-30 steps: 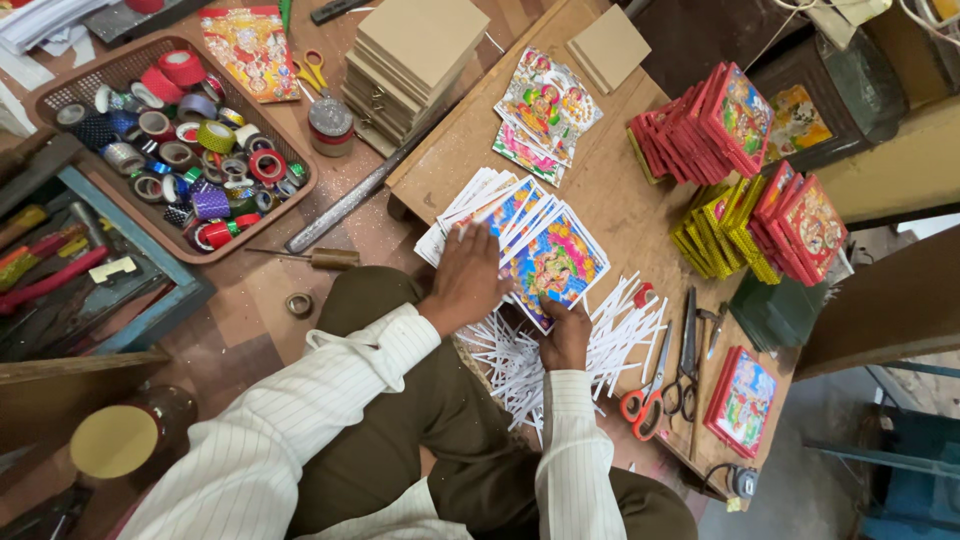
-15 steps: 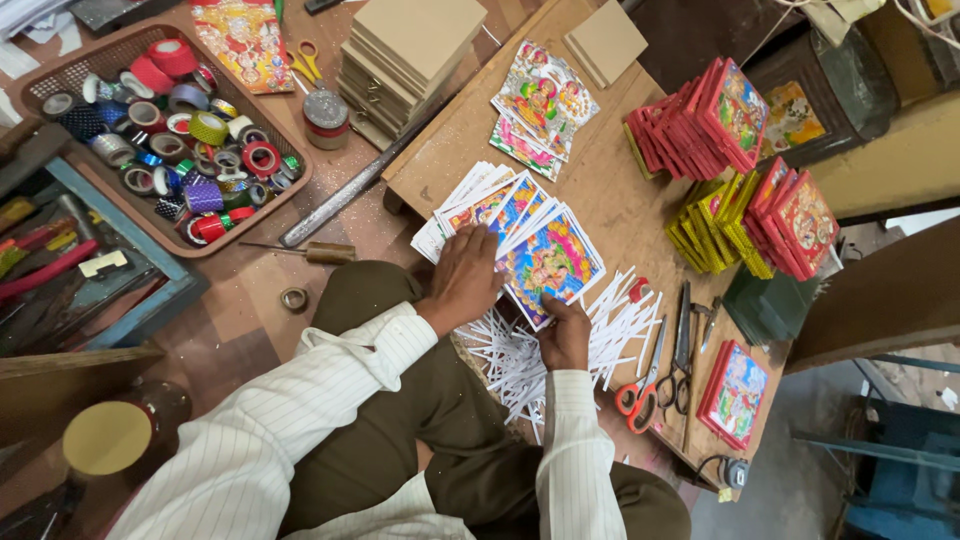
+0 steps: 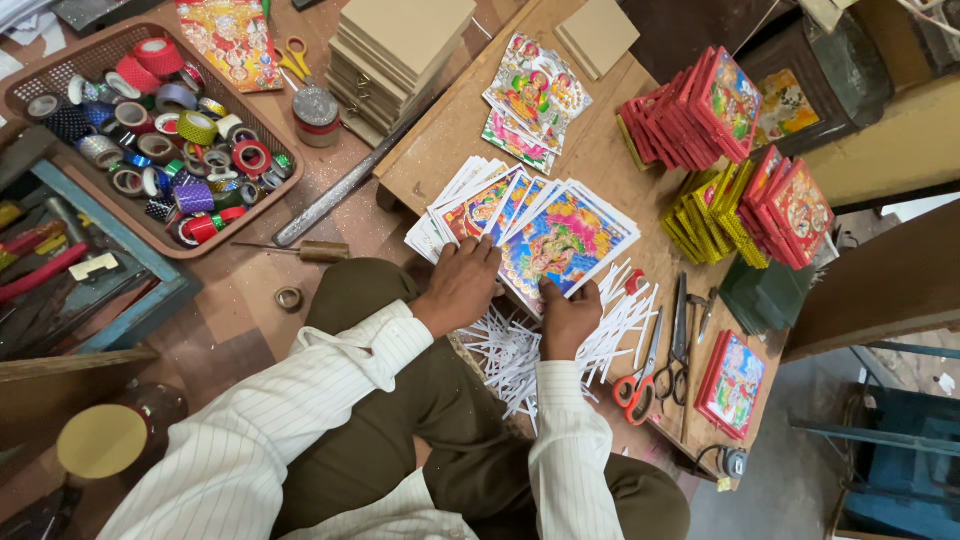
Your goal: The person sits cross-legged and uses scissors to trim the white borders off printed paper sheets featuring colorful deity images. They handle the sheets one at a time, cutting along the edges and stacking the trimmed pieces on the table.
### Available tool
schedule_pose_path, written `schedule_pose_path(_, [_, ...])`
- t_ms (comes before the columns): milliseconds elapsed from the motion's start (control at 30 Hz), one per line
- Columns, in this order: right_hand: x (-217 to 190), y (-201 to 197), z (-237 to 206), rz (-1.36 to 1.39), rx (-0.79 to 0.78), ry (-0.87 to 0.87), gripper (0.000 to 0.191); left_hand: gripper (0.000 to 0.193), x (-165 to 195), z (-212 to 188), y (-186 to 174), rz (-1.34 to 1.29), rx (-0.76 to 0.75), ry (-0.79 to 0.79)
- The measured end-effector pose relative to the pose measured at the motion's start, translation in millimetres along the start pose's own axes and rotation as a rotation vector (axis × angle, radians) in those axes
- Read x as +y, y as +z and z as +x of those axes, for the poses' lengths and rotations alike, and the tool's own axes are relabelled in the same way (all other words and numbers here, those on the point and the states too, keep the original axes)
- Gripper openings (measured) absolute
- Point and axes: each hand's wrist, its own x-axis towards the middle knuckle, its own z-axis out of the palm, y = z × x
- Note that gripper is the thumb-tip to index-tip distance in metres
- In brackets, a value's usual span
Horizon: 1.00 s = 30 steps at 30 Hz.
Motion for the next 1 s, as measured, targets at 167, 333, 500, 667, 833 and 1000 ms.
schedule_pose_path(167, [-3.2,3.4,-5.8,0.035,0.029,-0.066,0.037,0.05,-4.1,-0.7,5.4,0.008,0.027,0.014])
schedule_pose_path(333, [4.5,3.0,-5.9,-0.01,0.036,-0.181,0.039,0.049,-9.5,-0.4,11.2,0.003,0.013,0.052])
schedule_pose_path(500, [22.0,-7.3,10.2,0.131,0.019,0.09,0.028,0.053,-8.7,-0.5,11.3,-0.012,-0.004,0.062])
schedule_pose_path(667, [47.4,-30.6,31.4,0.475,-0.008,0.348,0.025,0.056,-10.8,2.9,10.6,-0.142,-0.029,-0.039])
schedule_pose_path(833, [52.2,-52.7,26.5,0.482,0.052,0.442,0.021,0.05,-20.0,5.6,12.3,-0.187,0.045,-0.08])
schedule_pose_path(1000, [41.8,-65.7,17.9,0.608,-0.054,0.545,0.017,0.03,-20.2,4.6,13.8,-0.111,-0.005,-0.042])
